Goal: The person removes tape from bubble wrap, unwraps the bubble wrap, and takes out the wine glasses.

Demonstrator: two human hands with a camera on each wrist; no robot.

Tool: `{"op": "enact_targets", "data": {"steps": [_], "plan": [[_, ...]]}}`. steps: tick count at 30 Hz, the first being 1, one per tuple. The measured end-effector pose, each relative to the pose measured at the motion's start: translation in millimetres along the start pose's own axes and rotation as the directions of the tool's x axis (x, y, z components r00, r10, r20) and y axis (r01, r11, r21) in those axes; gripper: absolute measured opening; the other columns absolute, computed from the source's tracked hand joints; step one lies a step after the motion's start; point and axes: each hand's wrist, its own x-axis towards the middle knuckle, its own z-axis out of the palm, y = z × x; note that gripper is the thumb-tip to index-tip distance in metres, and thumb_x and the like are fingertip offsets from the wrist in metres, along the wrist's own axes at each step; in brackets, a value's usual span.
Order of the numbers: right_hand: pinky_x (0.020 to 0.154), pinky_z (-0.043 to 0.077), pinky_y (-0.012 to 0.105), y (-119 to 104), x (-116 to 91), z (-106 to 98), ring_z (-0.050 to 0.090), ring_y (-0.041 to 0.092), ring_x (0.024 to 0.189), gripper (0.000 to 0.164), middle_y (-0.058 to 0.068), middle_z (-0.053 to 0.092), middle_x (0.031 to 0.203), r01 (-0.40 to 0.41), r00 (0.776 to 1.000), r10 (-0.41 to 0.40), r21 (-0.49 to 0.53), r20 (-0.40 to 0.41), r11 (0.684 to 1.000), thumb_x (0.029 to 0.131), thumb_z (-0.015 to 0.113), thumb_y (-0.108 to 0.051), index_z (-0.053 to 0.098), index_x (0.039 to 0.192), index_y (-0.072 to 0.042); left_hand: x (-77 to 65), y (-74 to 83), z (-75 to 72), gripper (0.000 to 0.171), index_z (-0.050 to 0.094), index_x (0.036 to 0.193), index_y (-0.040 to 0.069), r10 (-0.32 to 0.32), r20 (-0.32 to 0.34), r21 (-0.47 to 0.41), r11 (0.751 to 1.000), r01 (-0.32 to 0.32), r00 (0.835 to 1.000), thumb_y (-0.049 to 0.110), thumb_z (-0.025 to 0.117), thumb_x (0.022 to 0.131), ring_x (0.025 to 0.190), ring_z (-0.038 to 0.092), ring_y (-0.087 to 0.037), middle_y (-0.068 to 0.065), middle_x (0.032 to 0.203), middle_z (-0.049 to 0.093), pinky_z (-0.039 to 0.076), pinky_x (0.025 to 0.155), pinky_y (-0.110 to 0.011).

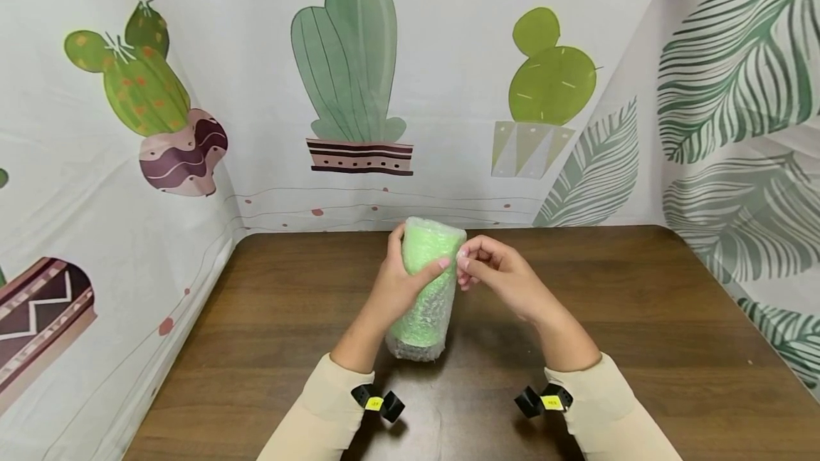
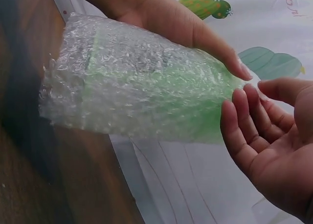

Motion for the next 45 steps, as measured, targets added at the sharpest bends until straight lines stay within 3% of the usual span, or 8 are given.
{"op": "enact_targets", "data": {"steps": [3,7,11,20,28,36,43,45], "plan": [[0.079,0.061,0.033,1.0,-0.2,0.8,0.067,0.014,0.084,0.015,0.004,0.063,0.091,0.008,1.0,-0.008,-0.001,-0.021,1.0,0.102,0.056,-0.006,0.056,0.109,0.007,-0.4,0.2,0.8,0.092,0.018,0.155,0.039,-0.02,0.024,0.016,1.0,0.019,1.0,0.052,0.076,0.085,0.102,0.067,-0.03,-0.015,0.129,0.056,0.061,0.077,-0.041],[0.083,0.061,0.03,3.0,-0.3,0.1,0.067,0.011,0.085,0.015,0.0,0.065,0.092,0.016,0.997,-0.014,0.027,-0.07,1.0,0.102,0.055,-0.006,0.058,0.111,0.006,-0.4,2.2,-0.1,0.075,0.016,0.158,0.03,0.001,0.045,0.049,0.999,-0.003,0.999,0.051,0.057,0.099,0.107,0.064,-0.03,-0.02,0.137,0.053,0.057,0.086,-0.041],[0.082,0.061,0.029,4.4,-0.7,-1.3,0.069,0.01,0.084,0.017,-0.001,0.068,0.091,0.032,0.995,-0.023,0.089,-0.096,0.996,0.103,0.055,-0.006,0.056,0.119,0.001,-0.4,4.0,-1.7,0.06,0.019,0.158,0.025,0.024,0.057,-0.013,1.0,-0.023,0.998,0.04,0.044,0.105,0.111,0.058,-0.029,-0.02,0.141,0.048,0.051,0.093,-0.039],[0.081,0.06,0.026,4.9,1.4,-2.0,0.067,0.011,0.086,0.016,0.0,0.066,0.091,0.072,0.992,-0.048,0.201,-0.12,0.977,0.104,0.055,-0.009,0.058,0.119,-0.006,0.7,5.4,-4.7,0.073,0.027,0.158,0.024,0.002,0.047,-0.11,0.994,0.003,0.999,0.037,0.063,0.096,0.117,0.056,-0.028,-0.014,0.148,0.044,0.055,0.091,-0.038],[0.075,0.058,0.023,5.2,2.8,0.6,0.063,0.01,0.082,0.015,0.0,0.062,0.089,0.108,0.983,-0.068,0.239,-0.168,0.965,0.103,0.054,-0.007,0.054,0.119,-0.005,-0.8,7.3,-4.6,0.075,0.035,0.156,0.02,0.039,0.032,-0.09,0.995,-0.036,0.999,0.036,0.07,0.092,0.124,0.051,-0.029,-0.01,0.148,0.039,0.053,0.096,-0.041],[0.074,0.059,0.025,5.8,4.2,4.0,0.061,0.01,0.078,0.016,-0.003,0.058,0.089,0.079,0.968,-0.038,0.156,-0.249,0.985,0.096,0.062,0.001,0.058,0.11,-0.007,-1.9,8.1,-3.4,0.073,0.036,0.155,0.023,0.049,0.028,-0.107,0.993,-0.046,0.998,0.032,0.071,0.091,0.12,0.054,-0.029,-0.009,0.143,0.041,0.056,0.092,-0.04],[0.071,0.061,0.026,9.1,6.7,6.5,0.064,0.014,0.074,0.019,-0.002,0.063,0.083,0.162,0.931,-0.156,-0.008,-0.331,0.987,0.097,0.065,-0.003,0.062,0.11,0.01,-1.1,8.0,-4.5,0.069,0.042,0.151,0.022,0.03,0.009,-0.057,0.998,-0.029,1.0,0.034,0.073,0.091,0.12,0.05,-0.026,-0.01,0.136,0.043,0.053,0.094,-0.038],[0.069,0.06,0.025,10.1,7.2,6.5,0.063,0.014,0.074,0.021,-0.003,0.063,0.082,0.181,0.918,-0.192,-0.064,-0.348,0.981,0.096,0.066,-0.004,0.063,0.11,0.012,-0.4,8.0,-4.9,0.07,0.04,0.151,0.021,0.025,0.02,-0.085,0.996,-0.023,0.999,0.033,0.073,0.09,0.118,0.052,-0.026,-0.011,0.135,0.045,0.054,0.093,-0.038]]}}
